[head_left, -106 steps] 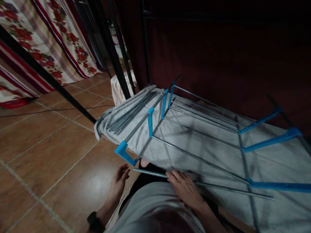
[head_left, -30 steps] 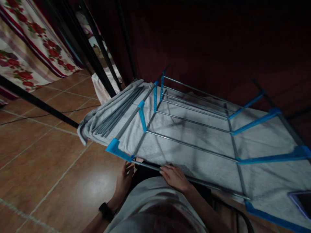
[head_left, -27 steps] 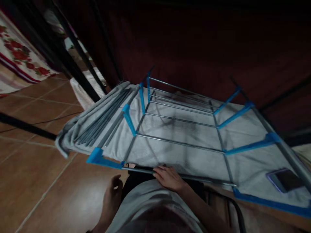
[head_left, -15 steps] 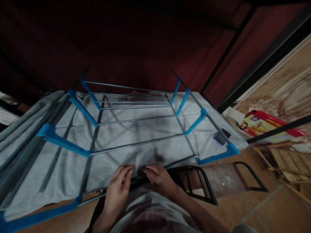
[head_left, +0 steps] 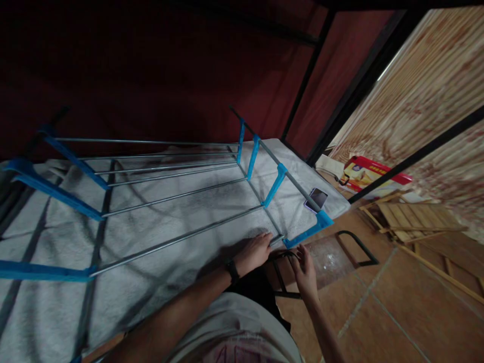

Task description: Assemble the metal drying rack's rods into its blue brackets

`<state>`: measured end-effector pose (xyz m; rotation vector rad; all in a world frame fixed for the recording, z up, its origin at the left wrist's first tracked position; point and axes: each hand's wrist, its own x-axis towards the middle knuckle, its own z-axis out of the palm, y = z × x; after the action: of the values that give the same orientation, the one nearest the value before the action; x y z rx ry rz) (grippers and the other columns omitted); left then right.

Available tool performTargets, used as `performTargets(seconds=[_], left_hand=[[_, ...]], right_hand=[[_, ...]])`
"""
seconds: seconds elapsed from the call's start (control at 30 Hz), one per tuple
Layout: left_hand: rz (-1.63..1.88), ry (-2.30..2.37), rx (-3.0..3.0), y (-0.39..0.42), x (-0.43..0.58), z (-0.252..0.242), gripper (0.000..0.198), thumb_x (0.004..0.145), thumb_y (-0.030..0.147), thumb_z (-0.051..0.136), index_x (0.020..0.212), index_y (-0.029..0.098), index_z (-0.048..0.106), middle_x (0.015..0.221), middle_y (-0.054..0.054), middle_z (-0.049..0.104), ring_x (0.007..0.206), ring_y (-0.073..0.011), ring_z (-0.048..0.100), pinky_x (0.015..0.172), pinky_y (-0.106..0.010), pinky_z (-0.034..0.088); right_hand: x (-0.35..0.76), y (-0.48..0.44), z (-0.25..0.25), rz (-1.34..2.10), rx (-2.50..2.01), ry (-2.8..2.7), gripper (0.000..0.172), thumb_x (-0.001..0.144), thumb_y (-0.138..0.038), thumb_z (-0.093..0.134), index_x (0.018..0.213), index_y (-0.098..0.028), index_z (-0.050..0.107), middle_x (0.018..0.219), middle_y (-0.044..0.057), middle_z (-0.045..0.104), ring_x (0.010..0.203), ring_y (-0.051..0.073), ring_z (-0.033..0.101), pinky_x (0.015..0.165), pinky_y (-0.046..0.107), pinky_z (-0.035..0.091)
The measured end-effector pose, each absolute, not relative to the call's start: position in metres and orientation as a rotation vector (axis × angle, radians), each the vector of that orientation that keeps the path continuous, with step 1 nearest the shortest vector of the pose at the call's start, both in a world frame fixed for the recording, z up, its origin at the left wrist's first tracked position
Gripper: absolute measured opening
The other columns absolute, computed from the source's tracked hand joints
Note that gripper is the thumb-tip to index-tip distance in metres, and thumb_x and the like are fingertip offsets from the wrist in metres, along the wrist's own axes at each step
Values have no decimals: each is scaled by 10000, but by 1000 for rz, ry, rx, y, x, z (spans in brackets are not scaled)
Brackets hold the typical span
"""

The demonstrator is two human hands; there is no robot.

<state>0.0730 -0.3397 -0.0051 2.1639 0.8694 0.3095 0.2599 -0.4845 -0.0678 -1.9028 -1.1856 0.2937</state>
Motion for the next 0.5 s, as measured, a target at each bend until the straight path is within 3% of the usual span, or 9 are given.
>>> performTargets(seconds=[0.3, 0.5], left_hand=[[224, 881, 2083, -335, 122, -31, 649, 926, 15, 441, 1560, 124, 526, 1581, -207, 547, 1460, -283, 543, 1238, -423, 422], [246, 787, 2027, -343, 119, -22, 586, 983, 111, 484, 1562, 182, 544, 1542, -157, 608, 1437, -254, 574, 1230, -385, 422]], right_hand=[[249, -452, -40, 424, -1958, -1168, 392, 1026, -440, 425, 1163, -183, 688, 1100, 153, 785, 1009, 289, 742, 921, 412, 581], [250, -453, -38, 455, -1953, -1215, 383, 1037, -416, 408, 1193, -191, 675, 1142, 156, 785, 1046, 284, 748, 898, 371, 571]])
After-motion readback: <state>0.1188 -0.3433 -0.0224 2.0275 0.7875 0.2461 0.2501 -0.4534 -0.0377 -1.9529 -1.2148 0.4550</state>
